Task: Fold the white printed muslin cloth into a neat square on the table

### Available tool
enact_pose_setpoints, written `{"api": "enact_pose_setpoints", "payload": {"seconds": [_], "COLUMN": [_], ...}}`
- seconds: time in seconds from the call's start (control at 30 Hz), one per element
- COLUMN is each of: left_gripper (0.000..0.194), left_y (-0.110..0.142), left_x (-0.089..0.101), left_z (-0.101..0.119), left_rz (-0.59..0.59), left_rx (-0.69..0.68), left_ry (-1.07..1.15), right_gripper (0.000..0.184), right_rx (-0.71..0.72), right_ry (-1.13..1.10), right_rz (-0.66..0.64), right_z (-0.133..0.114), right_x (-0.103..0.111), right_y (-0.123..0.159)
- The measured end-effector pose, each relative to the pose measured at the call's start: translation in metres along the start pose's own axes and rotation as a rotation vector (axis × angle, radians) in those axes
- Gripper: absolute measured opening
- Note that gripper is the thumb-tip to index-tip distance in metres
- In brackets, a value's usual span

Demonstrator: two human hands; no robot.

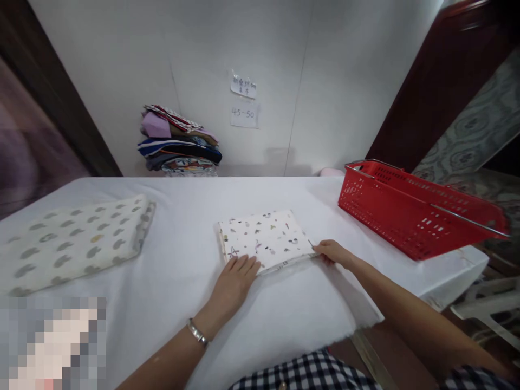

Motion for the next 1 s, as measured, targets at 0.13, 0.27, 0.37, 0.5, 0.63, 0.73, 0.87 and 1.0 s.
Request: {"api": "enact_pose_setpoints", "payload": {"seconds": [0.13,0.27,0.37,0.5,0.63,0.73,0.87,1.0], "left_gripper": [0.032,0.032,0.032,0.031,0.031,0.031,0.032,0.032], "left_y": [0.002,0.002,0.003,0.005,0.005,0.004,0.004,0.007], "left_x": [-0.006,-0.004,-0.003,-0.007,-0.009,-0.007,-0.004,-0.003], "left_z": [0.003,0.003,0.002,0.001,0.002,0.003,0.005,0.006], "left_rz": [-0.042,-0.072,-0.082,-0.079,-0.080,-0.105,-0.120,-0.107], "left_rx": [0.040,0.045,0.032,0.054,0.092,0.100,0.103,0.112], "left_ry": [-0.029,-0.048,-0.037,-0.015,0.021,0.053,0.087,0.121], "right_gripper": [0.036,0.054,0.064,0.070,0.070,0.068,0.068,0.069], "right_rx": [0.318,0.715,0.807,0.571,0.518,0.590,0.720,0.634], "right_ry": [0.302,0.373,0.453,0.662,0.751,0.762,0.747,0.761], "right_rz": [0.201,0.187,0.117,-0.032,-0.047,0.027,0.090,-0.017], "right_z": [-0.034,-0.083,-0.103,-0.092,-0.085,-0.102,-0.124,-0.113], "right_x": [0.002,-0.020,-0.041,-0.060,-0.063,-0.062,-0.077,-0.099], "right_y": [0.006,0.001,-0.020,-0.053,-0.063,-0.062,-0.071,-0.089]}}
Point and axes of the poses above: each hand's wrist, its own y-axis away from the middle knuckle, its own x-axis out of the back of the hand, z = x × y, the point moved 2 cm from there along -y, towards the middle knuckle, and after that the axes turned 5 degrees about x, right-handed, at the moved point
